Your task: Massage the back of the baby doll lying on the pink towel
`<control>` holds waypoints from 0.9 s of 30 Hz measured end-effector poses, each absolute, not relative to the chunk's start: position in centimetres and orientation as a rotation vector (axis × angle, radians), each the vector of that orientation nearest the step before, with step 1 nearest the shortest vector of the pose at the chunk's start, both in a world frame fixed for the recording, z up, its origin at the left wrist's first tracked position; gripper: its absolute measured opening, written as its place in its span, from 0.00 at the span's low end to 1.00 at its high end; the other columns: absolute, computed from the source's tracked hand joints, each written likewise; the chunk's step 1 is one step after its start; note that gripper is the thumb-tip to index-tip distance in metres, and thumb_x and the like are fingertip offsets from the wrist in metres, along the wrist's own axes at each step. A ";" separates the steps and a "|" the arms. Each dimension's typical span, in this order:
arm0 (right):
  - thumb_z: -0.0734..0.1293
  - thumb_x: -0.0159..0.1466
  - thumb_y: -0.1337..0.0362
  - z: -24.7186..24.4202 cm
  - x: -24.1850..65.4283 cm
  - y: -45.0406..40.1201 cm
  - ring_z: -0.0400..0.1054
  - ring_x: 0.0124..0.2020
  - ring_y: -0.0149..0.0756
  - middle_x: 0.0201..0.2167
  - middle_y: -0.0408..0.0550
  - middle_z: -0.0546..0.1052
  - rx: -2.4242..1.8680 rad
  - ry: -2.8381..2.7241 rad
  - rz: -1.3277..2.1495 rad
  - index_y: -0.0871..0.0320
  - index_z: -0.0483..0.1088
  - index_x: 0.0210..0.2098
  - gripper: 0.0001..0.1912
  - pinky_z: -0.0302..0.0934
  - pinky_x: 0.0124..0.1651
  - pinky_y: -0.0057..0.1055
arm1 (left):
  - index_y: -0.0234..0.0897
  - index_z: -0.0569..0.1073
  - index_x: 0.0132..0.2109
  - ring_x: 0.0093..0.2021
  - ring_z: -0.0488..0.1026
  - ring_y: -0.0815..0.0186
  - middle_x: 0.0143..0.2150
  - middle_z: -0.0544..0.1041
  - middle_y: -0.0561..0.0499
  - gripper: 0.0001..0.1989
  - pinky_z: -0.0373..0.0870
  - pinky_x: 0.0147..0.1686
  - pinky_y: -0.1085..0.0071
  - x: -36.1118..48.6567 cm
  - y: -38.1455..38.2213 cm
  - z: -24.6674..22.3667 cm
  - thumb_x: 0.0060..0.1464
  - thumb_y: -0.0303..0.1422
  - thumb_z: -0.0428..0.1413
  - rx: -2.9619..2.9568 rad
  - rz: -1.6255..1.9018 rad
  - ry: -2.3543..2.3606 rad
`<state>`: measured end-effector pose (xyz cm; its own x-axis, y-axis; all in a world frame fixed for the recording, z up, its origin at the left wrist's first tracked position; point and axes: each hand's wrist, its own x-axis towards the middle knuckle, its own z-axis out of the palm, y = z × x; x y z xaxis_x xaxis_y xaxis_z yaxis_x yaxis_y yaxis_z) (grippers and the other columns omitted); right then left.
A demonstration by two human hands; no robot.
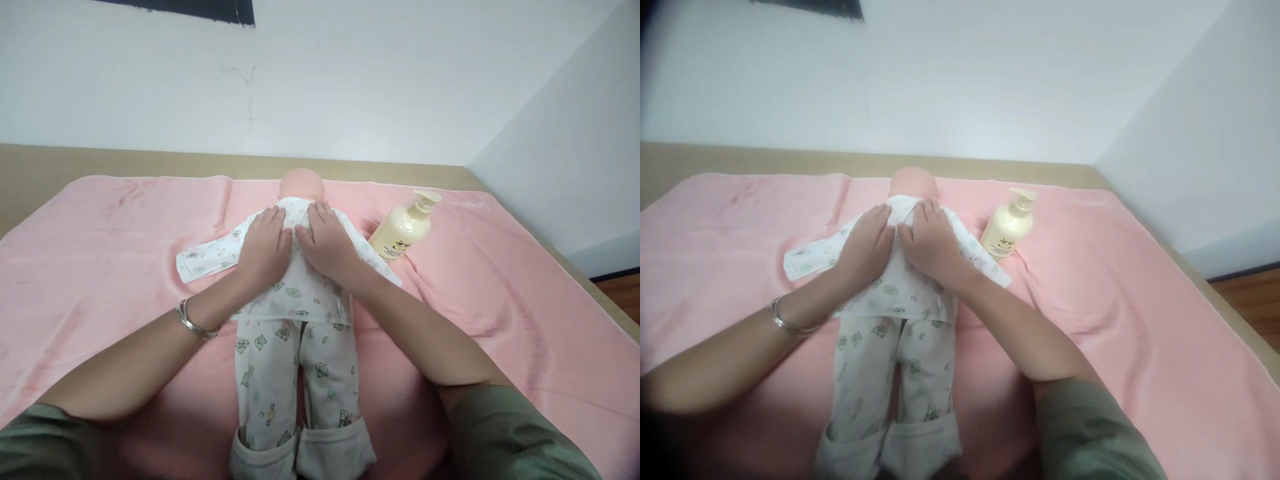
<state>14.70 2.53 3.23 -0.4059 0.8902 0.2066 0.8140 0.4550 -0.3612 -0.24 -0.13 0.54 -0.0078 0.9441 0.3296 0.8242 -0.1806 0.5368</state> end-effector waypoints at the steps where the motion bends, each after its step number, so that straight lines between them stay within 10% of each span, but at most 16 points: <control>1: 0.55 0.75 0.58 3.2 14.9 3.3 0.49 0.78 0.55 0.73 0.69 0.59 -1.461 -2.313 0.296 0.78 0.58 0.70 0.33 0.47 0.80 0.51 | 0.23 0.65 0.69 0.76 0.59 0.48 0.73 0.65 0.33 0.33 0.53 0.78 0.45 0.2 -0.7 0.4 0.67 0.39 0.37 2.096 0.970 1.880; 27: 0.53 0.75 0.61 3.3 13.8 -1.0 0.51 0.77 0.59 0.74 0.69 0.58 -1.371 -2.446 0.038 0.76 0.56 0.73 0.33 0.47 0.79 0.57 | 0.30 0.69 0.68 0.74 0.63 0.54 0.72 0.68 0.41 0.30 0.57 0.78 0.49 -1.0 0.8 0.6 0.65 0.35 0.40 2.000 1.005 1.800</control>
